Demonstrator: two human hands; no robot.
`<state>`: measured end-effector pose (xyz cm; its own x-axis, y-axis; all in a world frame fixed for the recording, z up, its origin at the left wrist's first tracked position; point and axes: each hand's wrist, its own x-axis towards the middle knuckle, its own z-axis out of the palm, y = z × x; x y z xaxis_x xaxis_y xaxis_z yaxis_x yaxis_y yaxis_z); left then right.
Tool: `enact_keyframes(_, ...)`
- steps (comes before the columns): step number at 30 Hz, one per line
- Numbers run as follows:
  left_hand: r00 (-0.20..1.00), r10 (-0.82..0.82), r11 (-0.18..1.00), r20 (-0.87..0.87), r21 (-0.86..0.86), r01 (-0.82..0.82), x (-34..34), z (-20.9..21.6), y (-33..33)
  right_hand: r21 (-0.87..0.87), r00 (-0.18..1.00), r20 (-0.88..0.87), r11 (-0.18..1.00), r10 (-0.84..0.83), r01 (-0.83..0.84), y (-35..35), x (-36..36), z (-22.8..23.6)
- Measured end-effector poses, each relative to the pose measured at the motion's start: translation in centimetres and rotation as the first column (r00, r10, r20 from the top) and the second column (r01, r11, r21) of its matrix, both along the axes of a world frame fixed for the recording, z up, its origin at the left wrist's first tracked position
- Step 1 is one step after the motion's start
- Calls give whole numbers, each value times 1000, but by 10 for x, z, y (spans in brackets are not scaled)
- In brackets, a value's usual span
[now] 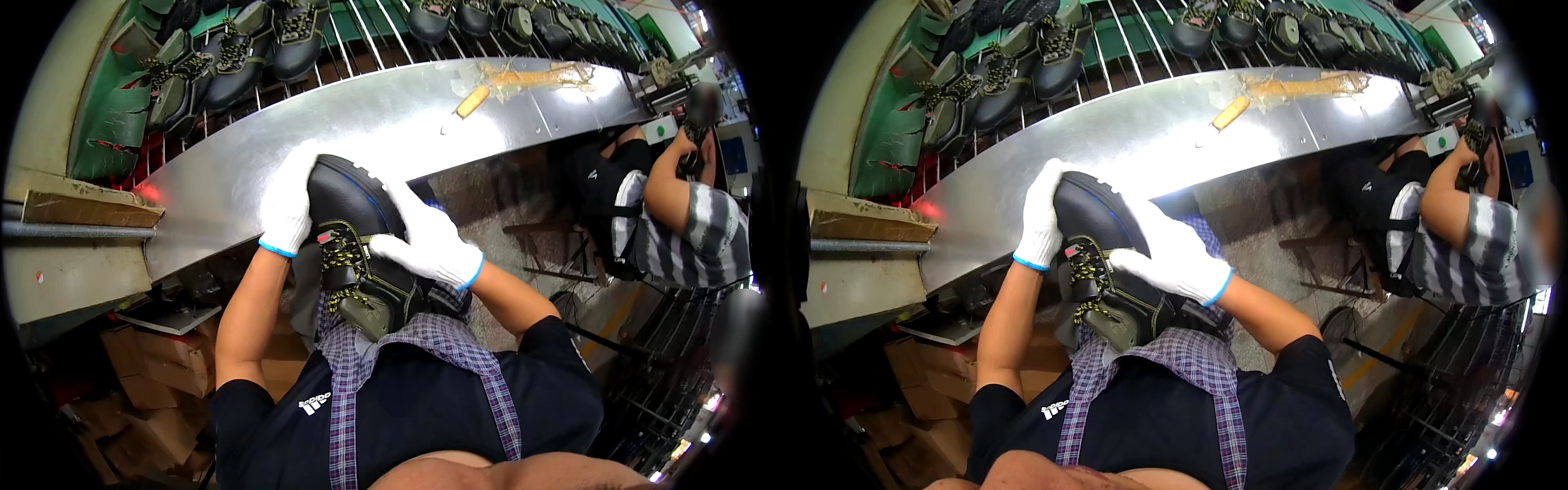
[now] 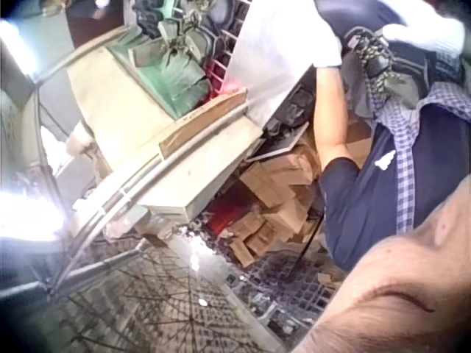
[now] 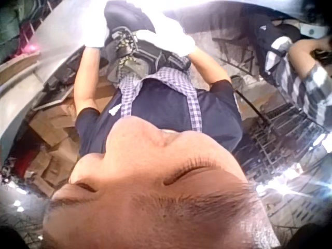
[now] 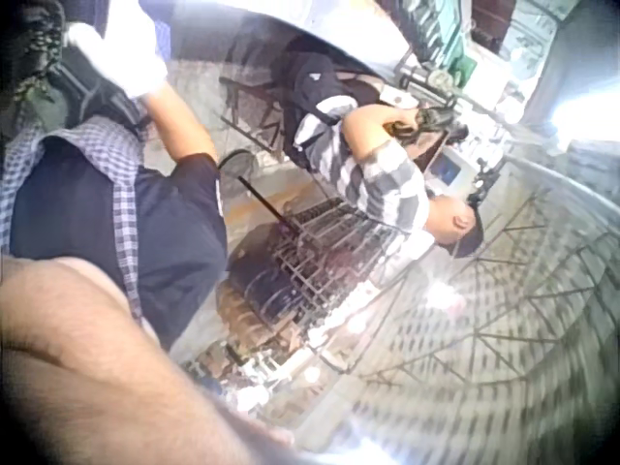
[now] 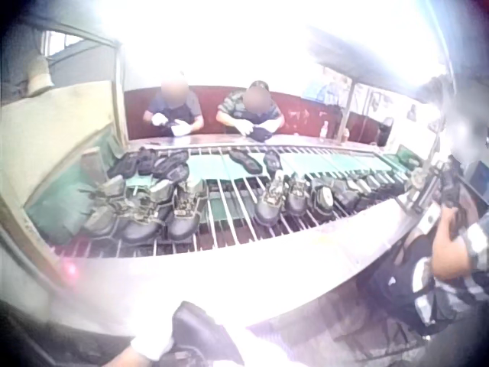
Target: The person picks up a boot from a conveyor belt, fits a sole onto the bottom of the boot, and uses a hand tool to press and smooth the edges of the sole against the upper.
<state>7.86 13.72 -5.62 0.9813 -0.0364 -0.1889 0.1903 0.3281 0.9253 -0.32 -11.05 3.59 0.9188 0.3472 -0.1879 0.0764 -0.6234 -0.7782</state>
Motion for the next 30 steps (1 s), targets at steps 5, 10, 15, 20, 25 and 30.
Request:
enact_keyframes(5, 985, -169, 984, -44, -64, 166, 1, 34, -2, 216, 954, -247, 949, -173, 228, 3, 20, -21)
enact_keyframes(10, 987, -161, 987, -26, 10, 161, 5, 21, 6, 99, 993, 116, 995, 7, -18, 14, 7, -7)
enact_keyframes(15, 955, -157, 890, 253, 456, 26, 6, -12, 10, -107, 991, -129, 994, -43, 29, 9, 24, 13)
enact_keyframes(20, 990, 66, 941, 126, 323, -104, 8, -25, -9, -232, 935, 304, 966, 183, -113, 15, 60, -25)
enact_keyframes(25, 986, 122, 953, 113, 263, -148, 11, -29, -7, -203, 955, 80, 942, 287, -266, 24, 100, 0)
enact_keyframes(30, 988, 142, 989, -60, 43, -139, 7, 5, -13, -143, 910, -54, 899, 412, -415, 50, 152, 4)
